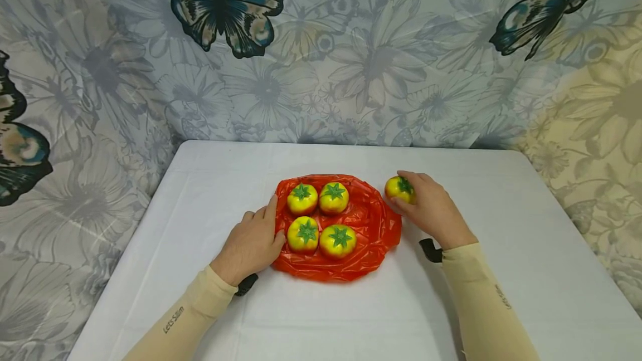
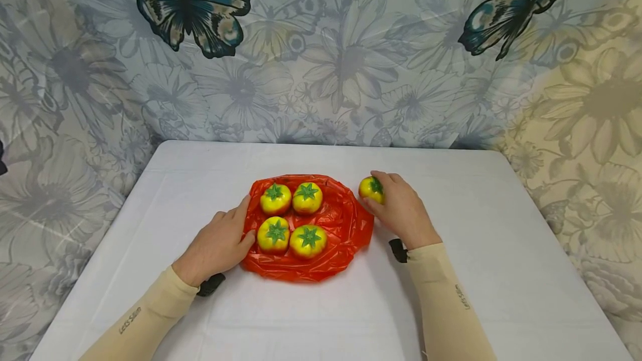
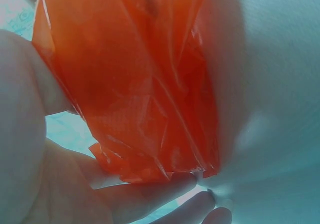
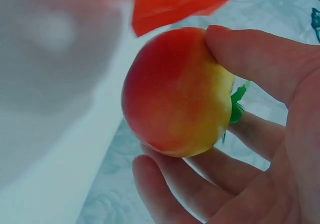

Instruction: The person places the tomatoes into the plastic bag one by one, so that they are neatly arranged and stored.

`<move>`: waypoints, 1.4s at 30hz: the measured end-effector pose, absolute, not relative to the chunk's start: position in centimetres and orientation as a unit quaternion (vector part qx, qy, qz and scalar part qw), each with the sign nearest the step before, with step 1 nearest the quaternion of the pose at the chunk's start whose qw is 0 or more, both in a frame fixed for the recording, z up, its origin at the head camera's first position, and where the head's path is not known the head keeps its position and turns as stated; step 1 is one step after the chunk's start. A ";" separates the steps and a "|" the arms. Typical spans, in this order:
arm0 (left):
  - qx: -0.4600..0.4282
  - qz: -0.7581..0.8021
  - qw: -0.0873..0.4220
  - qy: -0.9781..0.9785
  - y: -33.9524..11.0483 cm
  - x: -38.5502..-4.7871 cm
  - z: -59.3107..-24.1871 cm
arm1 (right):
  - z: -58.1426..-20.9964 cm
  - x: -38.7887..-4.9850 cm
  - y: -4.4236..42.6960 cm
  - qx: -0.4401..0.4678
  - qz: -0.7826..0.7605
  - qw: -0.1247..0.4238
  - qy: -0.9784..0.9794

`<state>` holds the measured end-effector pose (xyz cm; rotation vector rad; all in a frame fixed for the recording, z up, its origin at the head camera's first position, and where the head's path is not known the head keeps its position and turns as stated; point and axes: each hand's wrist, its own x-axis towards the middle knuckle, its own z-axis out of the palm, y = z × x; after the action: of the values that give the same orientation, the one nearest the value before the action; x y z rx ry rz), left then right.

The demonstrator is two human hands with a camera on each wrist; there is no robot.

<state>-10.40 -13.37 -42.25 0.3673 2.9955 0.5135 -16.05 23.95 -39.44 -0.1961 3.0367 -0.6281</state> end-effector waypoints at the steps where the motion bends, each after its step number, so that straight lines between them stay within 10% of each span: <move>1: 0.121 0.168 0.038 0.978 -13.4 -10.4 -42.2 | -39.2 -16.0 23.9 -0.063 -0.202 0.016 0.977; 42: 0.120 0.158 0.038 0.979 -13.4 -10.5 -42.3 | -37.7 -12.6 17.5 -0.176 -0.192 0.036 0.965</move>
<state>-10.48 -13.36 -42.31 0.3670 3.0037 0.4851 -12.61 17.51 -37.74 -0.5415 2.9630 -0.5912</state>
